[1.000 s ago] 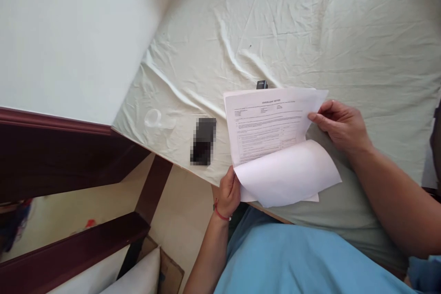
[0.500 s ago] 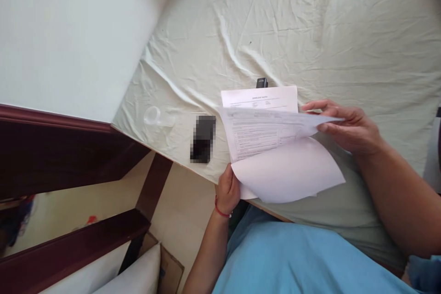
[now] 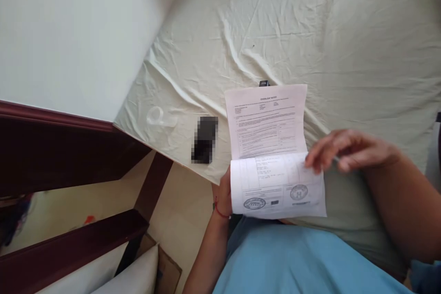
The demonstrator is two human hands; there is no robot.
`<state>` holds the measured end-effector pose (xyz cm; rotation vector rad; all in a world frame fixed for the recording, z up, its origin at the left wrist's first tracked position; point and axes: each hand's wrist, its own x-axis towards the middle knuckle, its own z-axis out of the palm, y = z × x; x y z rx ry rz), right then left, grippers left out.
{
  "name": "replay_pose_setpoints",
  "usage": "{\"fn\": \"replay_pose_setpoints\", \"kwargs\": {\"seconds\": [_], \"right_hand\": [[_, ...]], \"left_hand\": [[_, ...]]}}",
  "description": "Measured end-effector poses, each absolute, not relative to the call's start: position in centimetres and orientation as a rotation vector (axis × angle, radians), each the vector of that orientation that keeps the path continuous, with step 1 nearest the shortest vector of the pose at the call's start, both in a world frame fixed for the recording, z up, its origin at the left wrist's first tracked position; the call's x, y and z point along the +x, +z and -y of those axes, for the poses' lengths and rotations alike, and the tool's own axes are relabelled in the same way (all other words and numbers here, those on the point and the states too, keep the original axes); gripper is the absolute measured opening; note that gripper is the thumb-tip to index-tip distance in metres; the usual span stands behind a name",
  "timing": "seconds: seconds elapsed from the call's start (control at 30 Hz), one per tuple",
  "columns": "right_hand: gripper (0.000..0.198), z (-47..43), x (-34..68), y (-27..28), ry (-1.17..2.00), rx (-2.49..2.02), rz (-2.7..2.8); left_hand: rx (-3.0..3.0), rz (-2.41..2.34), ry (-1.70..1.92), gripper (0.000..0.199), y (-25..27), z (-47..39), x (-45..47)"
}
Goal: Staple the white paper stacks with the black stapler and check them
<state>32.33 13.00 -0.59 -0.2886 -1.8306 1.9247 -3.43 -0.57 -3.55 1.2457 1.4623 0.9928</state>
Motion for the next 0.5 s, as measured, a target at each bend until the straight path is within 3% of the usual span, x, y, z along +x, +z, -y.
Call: {"fn": "replay_pose_setpoints", "kwargs": {"seconds": [0.1, 0.17, 0.33, 0.5], "right_hand": [[0.013, -12.4, 31.1, -1.6, 1.511, -1.052, 1.409], [0.015, -12.3, 30.1, -2.3, 1.333, -1.259, 1.235], [0.031, -12.6, 28.7, -2.6, 1.272, -1.288, 1.143], [0.016, -12.5, 28.6, -2.6, 1.229, -1.235, 1.126]], "left_hand": [[1.354, -1.458, 0.990, 0.036, -3.3, 0.5, -3.3], [1.390, -1.462, 0.980, 0.034, -3.1, 0.4, -3.1], [1.391, -1.436, 0.972, 0.033, -2.7, 0.3, -2.9], [1.418, -1.458, 0.939, 0.033, -2.6, 0.3, -2.9]]}}
